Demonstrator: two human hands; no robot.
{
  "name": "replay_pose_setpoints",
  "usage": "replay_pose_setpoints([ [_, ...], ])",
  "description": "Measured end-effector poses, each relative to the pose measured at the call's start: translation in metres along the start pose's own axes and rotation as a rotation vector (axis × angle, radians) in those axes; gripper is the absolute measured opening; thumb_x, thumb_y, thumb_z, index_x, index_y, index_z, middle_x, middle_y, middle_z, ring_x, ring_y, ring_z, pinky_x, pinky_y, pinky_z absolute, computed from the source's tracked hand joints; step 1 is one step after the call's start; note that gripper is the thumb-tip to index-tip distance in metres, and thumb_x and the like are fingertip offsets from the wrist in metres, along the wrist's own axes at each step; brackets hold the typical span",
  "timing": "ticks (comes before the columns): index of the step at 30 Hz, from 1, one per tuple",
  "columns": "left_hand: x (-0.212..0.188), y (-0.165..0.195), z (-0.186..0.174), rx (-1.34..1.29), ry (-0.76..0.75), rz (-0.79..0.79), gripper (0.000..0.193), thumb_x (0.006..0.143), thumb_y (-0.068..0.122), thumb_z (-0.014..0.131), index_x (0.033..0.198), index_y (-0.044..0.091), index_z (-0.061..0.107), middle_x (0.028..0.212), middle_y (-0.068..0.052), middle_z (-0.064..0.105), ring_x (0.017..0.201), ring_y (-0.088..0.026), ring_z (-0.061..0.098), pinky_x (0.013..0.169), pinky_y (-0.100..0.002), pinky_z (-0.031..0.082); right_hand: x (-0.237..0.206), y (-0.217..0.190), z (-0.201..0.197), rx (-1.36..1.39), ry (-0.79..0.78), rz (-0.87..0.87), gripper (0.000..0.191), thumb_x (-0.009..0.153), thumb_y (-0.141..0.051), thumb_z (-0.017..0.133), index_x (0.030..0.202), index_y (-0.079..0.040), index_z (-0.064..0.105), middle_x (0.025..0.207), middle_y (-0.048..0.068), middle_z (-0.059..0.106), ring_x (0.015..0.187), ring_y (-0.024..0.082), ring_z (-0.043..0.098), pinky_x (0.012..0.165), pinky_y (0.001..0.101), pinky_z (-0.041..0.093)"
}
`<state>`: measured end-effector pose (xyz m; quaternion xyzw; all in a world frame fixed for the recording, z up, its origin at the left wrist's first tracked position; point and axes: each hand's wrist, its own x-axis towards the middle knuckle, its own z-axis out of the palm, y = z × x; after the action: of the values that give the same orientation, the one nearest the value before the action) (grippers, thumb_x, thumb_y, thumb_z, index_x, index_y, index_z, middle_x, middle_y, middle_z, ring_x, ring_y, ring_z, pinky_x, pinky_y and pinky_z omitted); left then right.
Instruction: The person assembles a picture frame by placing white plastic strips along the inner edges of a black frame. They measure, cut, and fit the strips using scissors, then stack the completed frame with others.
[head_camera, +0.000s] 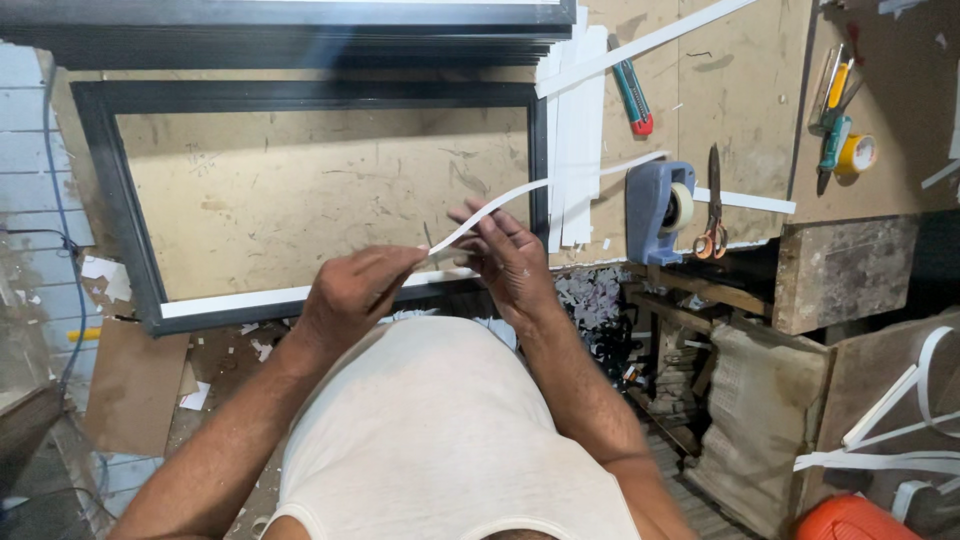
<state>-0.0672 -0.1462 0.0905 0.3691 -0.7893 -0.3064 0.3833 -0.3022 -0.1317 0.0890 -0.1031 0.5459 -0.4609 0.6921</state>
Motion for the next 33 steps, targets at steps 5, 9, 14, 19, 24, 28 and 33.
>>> replay_pose_setpoints([
  [5,-0.022,-0.005,-0.020,-0.449,0.106,-0.572,0.011,0.103,0.013,0.067,0.106,0.004,0.072,0.091,-0.008,0.078,0.087,-0.014,0.078,0.075,-0.028,0.063,0.017,-0.008,-0.006,0.195,0.069,-0.181,0.024,0.092,-0.022,0.080,0.105,-0.007,0.066,0.089,0.007,0.071,0.082,0.016,0.069,0.070,0.0318,0.059],
  [9,-0.035,-0.009,-0.041,-0.465,0.098,-0.882,0.012,0.099,0.014,0.067,0.100,0.003,0.071,0.081,-0.006,0.075,0.074,-0.012,0.075,0.064,-0.026,0.064,0.027,-0.005,-0.017,0.136,0.128,-0.224,0.021,0.095,-0.023,0.078,0.092,-0.009,0.063,0.082,0.006,0.068,0.077,0.016,0.069,0.068,0.0305,0.058],
  [14,-0.043,-0.009,-0.053,-0.332,0.067,-0.894,0.019,0.101,0.021,0.067,0.097,0.004,0.073,0.074,-0.004,0.073,0.065,-0.009,0.071,0.057,-0.024,0.058,0.028,0.017,-0.005,0.086,0.197,-0.256,0.020,0.094,-0.023,0.076,0.087,-0.008,0.065,0.077,0.006,0.068,0.069,0.015,0.068,0.063,0.0305,0.058],
  [19,-0.046,-0.005,-0.052,-0.292,0.067,-0.953,0.030,0.103,0.029,0.065,0.086,0.004,0.071,0.061,-0.004,0.063,0.054,-0.008,0.060,0.048,-0.025,0.048,0.024,0.020,0.004,0.028,0.245,-0.315,0.023,0.096,-0.025,0.075,0.085,-0.007,0.065,0.075,0.006,0.068,0.066,0.014,0.067,0.064,0.0304,0.060],
  [24,-0.052,-0.006,-0.049,-0.186,0.057,-0.865,0.037,0.104,0.029,0.065,0.075,0.005,0.066,0.058,-0.002,0.059,0.051,-0.009,0.053,0.045,-0.029,0.042,0.022,0.023,0.007,0.006,0.285,-0.387,0.026,0.097,-0.027,0.072,0.083,-0.006,0.064,0.071,0.006,0.066,0.063,0.014,0.067,0.061,0.0319,0.062],
  [28,-0.062,-0.013,-0.063,-0.099,0.027,-0.819,0.033,0.100,0.029,0.069,0.076,0.007,0.070,0.063,-0.001,0.064,0.055,-0.010,0.056,0.048,-0.031,0.045,0.021,0.011,-0.006,0.074,0.367,-0.404,0.019,0.097,-0.022,0.072,0.091,-0.006,0.066,0.077,0.006,0.067,0.067,0.015,0.067,0.066,0.0311,0.063],
  [33,-0.083,-0.033,-0.125,-0.086,-0.157,-1.295,0.025,0.096,0.034,0.066,0.106,0.016,0.079,0.089,-0.004,0.078,0.082,-0.015,0.071,0.082,-0.044,0.058,0.021,-0.036,-0.057,0.231,0.580,-0.555,0.012,0.091,-0.015,0.072,0.097,-0.005,0.068,0.090,0.009,0.074,0.083,0.017,0.076,0.075,0.0330,0.068],
])
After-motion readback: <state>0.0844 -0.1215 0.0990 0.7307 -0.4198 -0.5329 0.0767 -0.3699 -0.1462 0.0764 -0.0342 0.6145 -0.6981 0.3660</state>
